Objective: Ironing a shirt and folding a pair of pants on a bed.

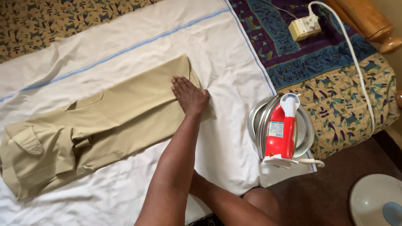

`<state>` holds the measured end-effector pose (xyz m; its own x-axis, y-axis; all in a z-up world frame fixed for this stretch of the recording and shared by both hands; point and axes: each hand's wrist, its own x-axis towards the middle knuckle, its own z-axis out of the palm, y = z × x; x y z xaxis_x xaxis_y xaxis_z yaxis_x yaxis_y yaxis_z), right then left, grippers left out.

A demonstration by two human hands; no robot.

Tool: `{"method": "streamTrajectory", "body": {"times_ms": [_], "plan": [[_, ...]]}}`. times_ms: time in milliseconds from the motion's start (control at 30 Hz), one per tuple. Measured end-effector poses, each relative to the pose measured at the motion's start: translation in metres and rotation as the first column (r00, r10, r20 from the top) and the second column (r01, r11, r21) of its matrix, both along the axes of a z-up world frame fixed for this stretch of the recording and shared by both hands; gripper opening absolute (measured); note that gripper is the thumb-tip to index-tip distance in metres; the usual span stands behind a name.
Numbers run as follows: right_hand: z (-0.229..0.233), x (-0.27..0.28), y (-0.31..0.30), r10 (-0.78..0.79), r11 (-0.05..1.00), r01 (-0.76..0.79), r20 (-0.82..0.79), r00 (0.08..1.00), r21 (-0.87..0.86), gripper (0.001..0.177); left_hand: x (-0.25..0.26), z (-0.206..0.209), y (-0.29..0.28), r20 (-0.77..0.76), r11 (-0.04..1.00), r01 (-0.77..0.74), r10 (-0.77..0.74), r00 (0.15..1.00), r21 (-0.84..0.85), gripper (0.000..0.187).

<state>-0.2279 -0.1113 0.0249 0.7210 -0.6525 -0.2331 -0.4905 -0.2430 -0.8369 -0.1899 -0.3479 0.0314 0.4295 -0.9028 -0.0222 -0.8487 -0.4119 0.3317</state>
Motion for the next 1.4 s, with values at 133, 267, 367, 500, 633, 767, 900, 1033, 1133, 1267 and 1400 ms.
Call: {"method": "streamTrajectory", "body": {"times_ms": [133,267,367,500,633,767,900,1033,1133,1267,1400], "plan": [[-0.002,-0.001,-0.003,0.032,0.999,-0.033,-0.018,0.999,-0.020,0.031,-0.002,-0.018,-0.018,0.058,0.998,-0.042,0.039,0.998,0.045,0.088],[-0.008,-0.001,-0.008,0.047,0.998,-0.049,-0.033,0.998,-0.034,0.030,0.003,-0.027,-0.023,0.028,0.998,-0.053,0.053,0.998,0.021,0.079],[-0.011,0.005,-0.010,0.074,0.996,-0.075,-0.040,0.996,-0.047,0.029,0.017,-0.030,-0.022,-0.157,0.999,-0.042,0.036,0.987,-0.033,0.084],[-0.004,0.012,-0.011,0.110,0.991,-0.114,-0.050,0.993,-0.071,0.028,0.060,-0.100,-0.033,-0.444,0.937,0.049,-0.208,0.872,-0.345,0.079],[0.036,0.017,-0.017,0.142,0.987,-0.152,-0.153,0.978,-0.057,0.024,0.074,-0.011,0.005,-0.962,0.932,-0.299,-0.135,0.238,-0.204,0.067],[0.049,0.019,-0.015,0.147,0.976,-0.187,-0.300,0.943,-0.108,0.027,0.098,-0.012,0.013,-0.960,0.853,-0.445,-0.272,0.068,-0.273,0.054],[0.058,0.021,-0.003,0.065,0.976,-0.114,-0.251,0.966,-0.186,0.023,0.121,0.006,0.033,-0.911,0.805,-0.523,-0.394,-0.120,-0.279,0.034],[0.063,0.032,0.017,-0.069,0.969,0.035,-0.133,0.989,-0.243,0.024,0.145,0.034,0.055,-0.831,0.747,-0.594,-0.509,-0.222,-0.299,0.023],[0.041,0.042,0.033,-0.154,0.916,0.118,-0.065,0.986,-0.382,0.022,0.175,0.024,0.068,-0.743,0.705,-0.632,-0.602,-0.295,-0.321,0.023],[0.035,0.050,0.042,-0.105,0.808,0.104,0.032,0.994,-0.580,0.023,0.217,0.054,0.103,-0.732,0.649,-0.707,-0.622,-0.280,-0.281,0.026],[0.036,0.055,0.048,-0.228,0.791,0.157,-0.048,0.972,-0.591,0.020,0.271,0.077,0.144,-0.649,0.669,-0.663,-0.675,-0.351,-0.338,0.029]]}}
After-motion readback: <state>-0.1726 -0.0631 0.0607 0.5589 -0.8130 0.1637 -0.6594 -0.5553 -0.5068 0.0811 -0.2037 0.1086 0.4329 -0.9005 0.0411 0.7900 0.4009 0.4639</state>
